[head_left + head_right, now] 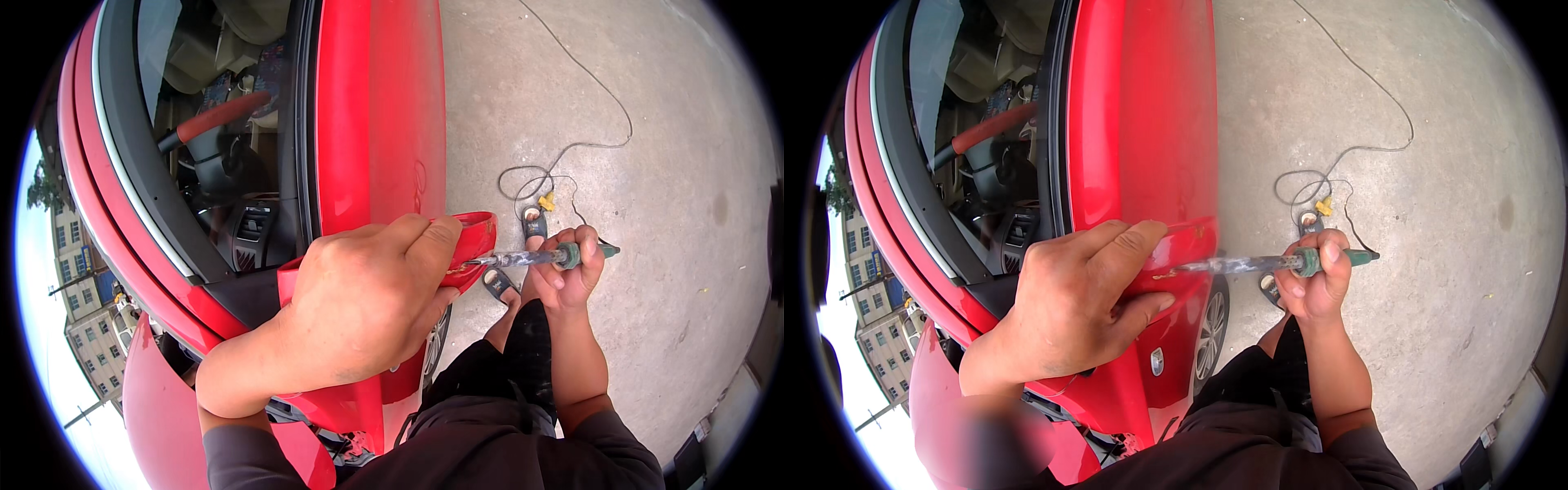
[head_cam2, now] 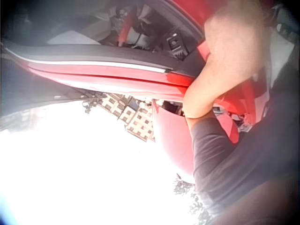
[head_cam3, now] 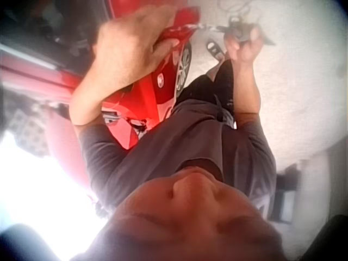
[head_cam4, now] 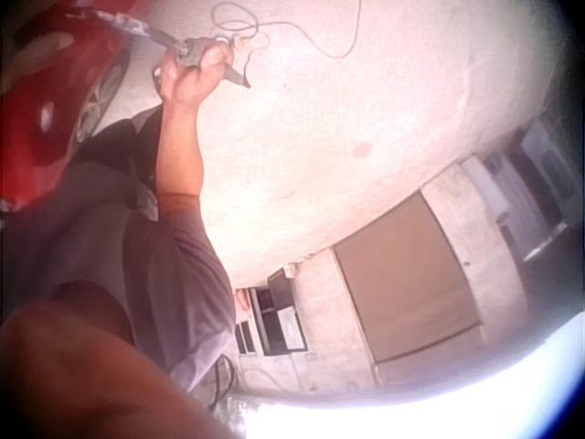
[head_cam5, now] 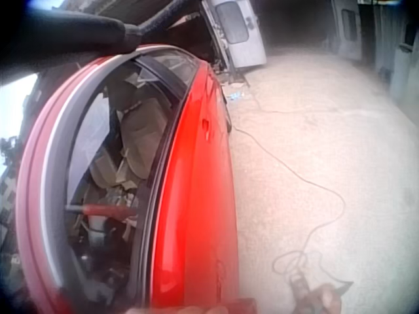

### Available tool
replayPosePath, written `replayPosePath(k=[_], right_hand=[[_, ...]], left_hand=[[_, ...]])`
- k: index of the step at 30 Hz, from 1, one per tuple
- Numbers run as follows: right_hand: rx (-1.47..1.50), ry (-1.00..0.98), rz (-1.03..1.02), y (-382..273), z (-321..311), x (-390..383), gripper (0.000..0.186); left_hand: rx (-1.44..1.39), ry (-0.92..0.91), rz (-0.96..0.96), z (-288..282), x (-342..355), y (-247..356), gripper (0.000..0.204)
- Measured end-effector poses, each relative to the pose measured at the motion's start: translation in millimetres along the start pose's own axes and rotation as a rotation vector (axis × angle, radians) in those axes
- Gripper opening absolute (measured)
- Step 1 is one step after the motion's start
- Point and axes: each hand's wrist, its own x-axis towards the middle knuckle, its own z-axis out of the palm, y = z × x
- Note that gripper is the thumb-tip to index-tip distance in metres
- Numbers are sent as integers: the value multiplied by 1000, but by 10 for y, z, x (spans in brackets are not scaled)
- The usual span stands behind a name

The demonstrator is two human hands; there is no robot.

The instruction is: The person uses a soldering iron to apply heat to the seam of a red car's side mirror housing. They hold the mirror steady with one hand while moving the hot tip along the edge with the other, likely to soften adhesive or plastic.

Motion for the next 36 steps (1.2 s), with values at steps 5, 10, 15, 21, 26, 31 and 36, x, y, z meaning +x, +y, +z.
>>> replayPosePath(k=[5, 10, 15, 21, 26, 31, 36], right_hand=[[13, -29, 10, -11, 14, 24, 39], [45, -17, 14, 5, 6, 22, 37], [54, -6, 21, 4, 6, 15, 35], [58, 0, 15, 22, 22, 1, 35], [40, -26, 5, 36, -12, -20, 36], [1, -18, 5, 32, 6, -37, 41], [28, -19, 12, 21, 3, -51, 45]], left_hand=[[7, 8, 6, 7, 0, -2, 55], [6, 5, 5, 4, -4, -2, 56], [3, 8, 6, 9, -5, -11, 56], [5, 7, -2, 13, -5, -8, 56], [5, 8, 0, 15, -5, -8, 56], [-4, 6, -6, 13, -2, -7, 56], [-3, 8, -5, 16, -9, -10, 56]])
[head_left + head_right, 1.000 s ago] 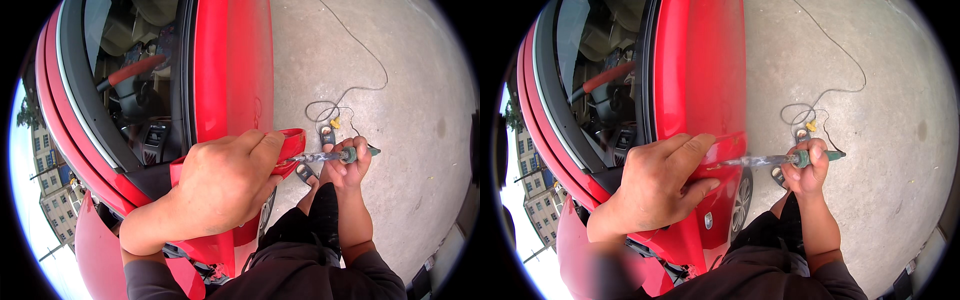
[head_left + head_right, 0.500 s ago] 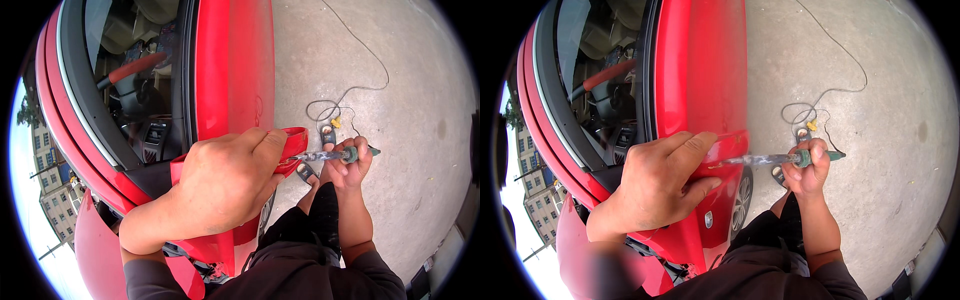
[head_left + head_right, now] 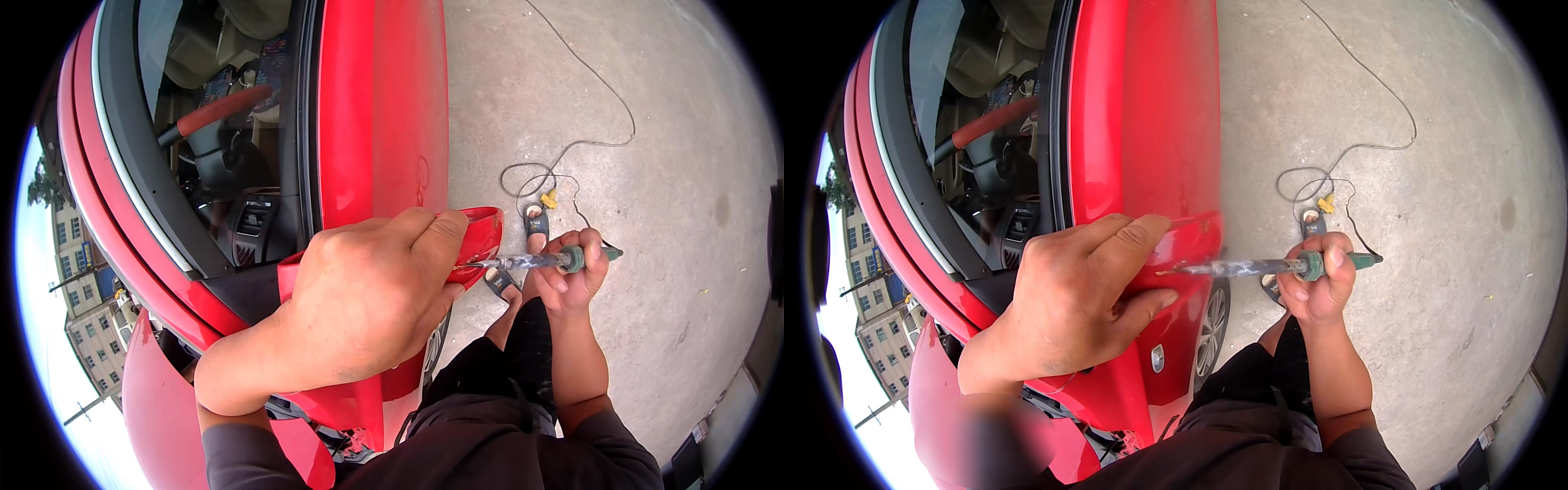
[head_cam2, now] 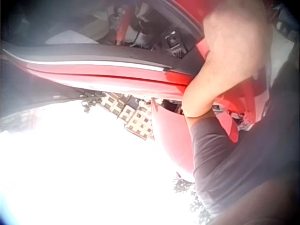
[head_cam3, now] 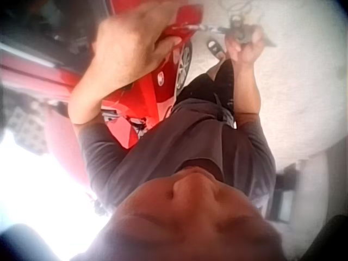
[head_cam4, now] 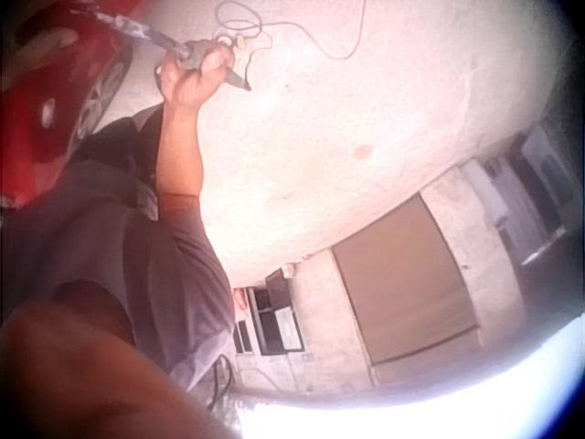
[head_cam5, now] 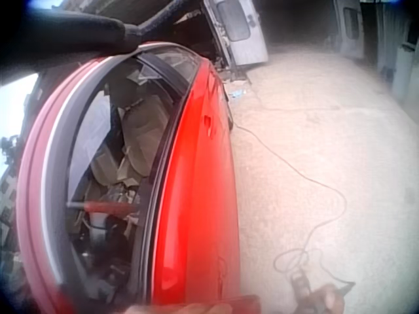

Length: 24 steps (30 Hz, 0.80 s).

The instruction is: The person uses a soldering iron to apply heat to the seam of a red car's side mirror housing. They hold the mirror steady with one hand while moving the hot tip along the edge with the other, likely to soften adhesive or plastic.

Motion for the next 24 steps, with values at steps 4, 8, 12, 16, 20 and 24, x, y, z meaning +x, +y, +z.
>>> replayPosePath(k=[4, 8, 12, 16, 20, 24], right_hand=[[11, 16, 8, -6, -6, -12, 45], [-5, 12, 6, 2, -2, -5, 44], [-31, 1, -10, 0, 6, -1, 44], [-45, -1, -15, -20, 43, -4, 43], [-40, 50, -3, -35, 75, -26, 44], [-58, -4, -5, -26, 75, -8, 46]], left_hand=[[5, 1, 7, -5, 3, 0, 56], [7, 2, 7, 1, -3, 0, 56], [13, 1, 6, -2, 4, 0, 56], [16, -1, 5, 3, 0, -5, 56], [15, 3, 11, 2, -8, -4, 56], [21, -5, 8, -4, -11, -5, 56]])
